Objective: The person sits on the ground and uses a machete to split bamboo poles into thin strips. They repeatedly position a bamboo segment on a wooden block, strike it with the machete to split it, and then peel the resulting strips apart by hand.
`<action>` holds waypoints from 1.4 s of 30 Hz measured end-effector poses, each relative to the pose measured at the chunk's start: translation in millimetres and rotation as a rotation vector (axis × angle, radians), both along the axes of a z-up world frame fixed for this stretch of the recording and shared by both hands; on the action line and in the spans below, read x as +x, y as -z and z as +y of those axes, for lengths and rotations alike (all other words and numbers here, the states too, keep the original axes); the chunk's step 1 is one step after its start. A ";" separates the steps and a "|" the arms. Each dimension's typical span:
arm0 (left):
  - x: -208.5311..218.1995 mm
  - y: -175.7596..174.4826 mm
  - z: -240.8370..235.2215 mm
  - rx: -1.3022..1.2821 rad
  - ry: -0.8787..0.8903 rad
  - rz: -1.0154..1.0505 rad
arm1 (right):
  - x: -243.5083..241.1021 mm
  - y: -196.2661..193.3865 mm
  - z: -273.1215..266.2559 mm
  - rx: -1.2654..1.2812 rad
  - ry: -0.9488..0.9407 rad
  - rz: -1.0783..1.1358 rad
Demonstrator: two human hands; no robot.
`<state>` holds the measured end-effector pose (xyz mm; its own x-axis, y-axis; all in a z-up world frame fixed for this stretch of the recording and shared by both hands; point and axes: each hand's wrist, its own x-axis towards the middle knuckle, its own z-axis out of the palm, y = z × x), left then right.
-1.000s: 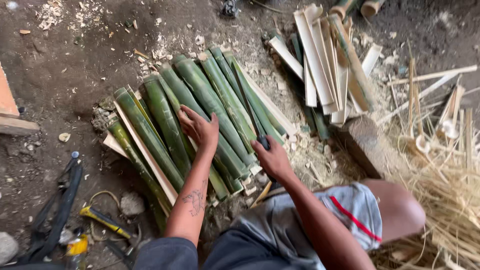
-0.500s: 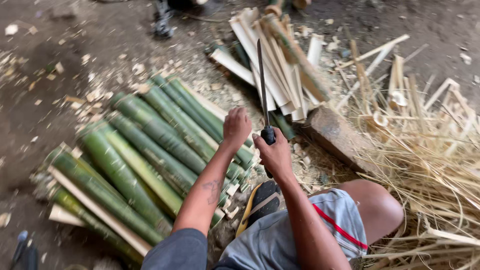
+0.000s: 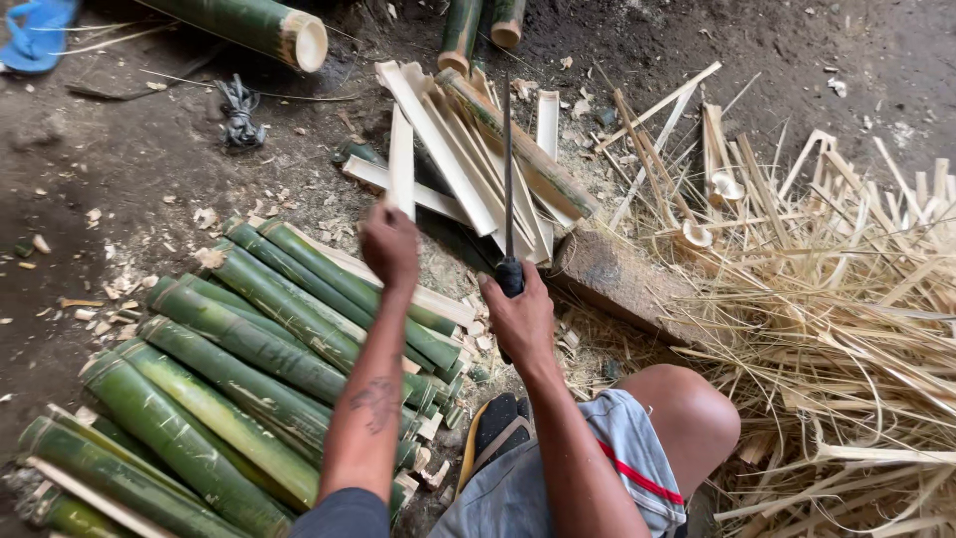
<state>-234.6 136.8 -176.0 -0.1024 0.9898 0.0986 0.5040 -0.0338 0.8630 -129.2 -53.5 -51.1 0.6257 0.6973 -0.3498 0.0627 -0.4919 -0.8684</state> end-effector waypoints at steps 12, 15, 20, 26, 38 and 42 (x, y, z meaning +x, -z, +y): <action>-1.7 -127.7 36.3 0.837 0.102 -0.236 | -35.0 -9.8 -4.8 0.064 -0.062 0.065; 27.7 -120.6 61.5 0.726 0.166 -0.240 | -28.4 -11.4 -8.8 0.026 -0.097 0.035; 43.4 -150.8 86.1 0.822 0.338 -0.356 | -13.3 -13.4 -11.3 0.037 -0.056 0.093; 31.0 -223.6 68.8 0.949 0.483 -0.345 | -7.9 -19.5 -2.6 0.198 0.058 0.131; 124.5 -274.6 -13.2 0.651 0.769 -0.964 | 78.6 -111.6 -82.6 0.700 0.076 0.099; 215.5 -242.0 -65.0 0.631 0.801 -0.989 | 147.0 -166.4 -144.7 0.634 0.087 -0.209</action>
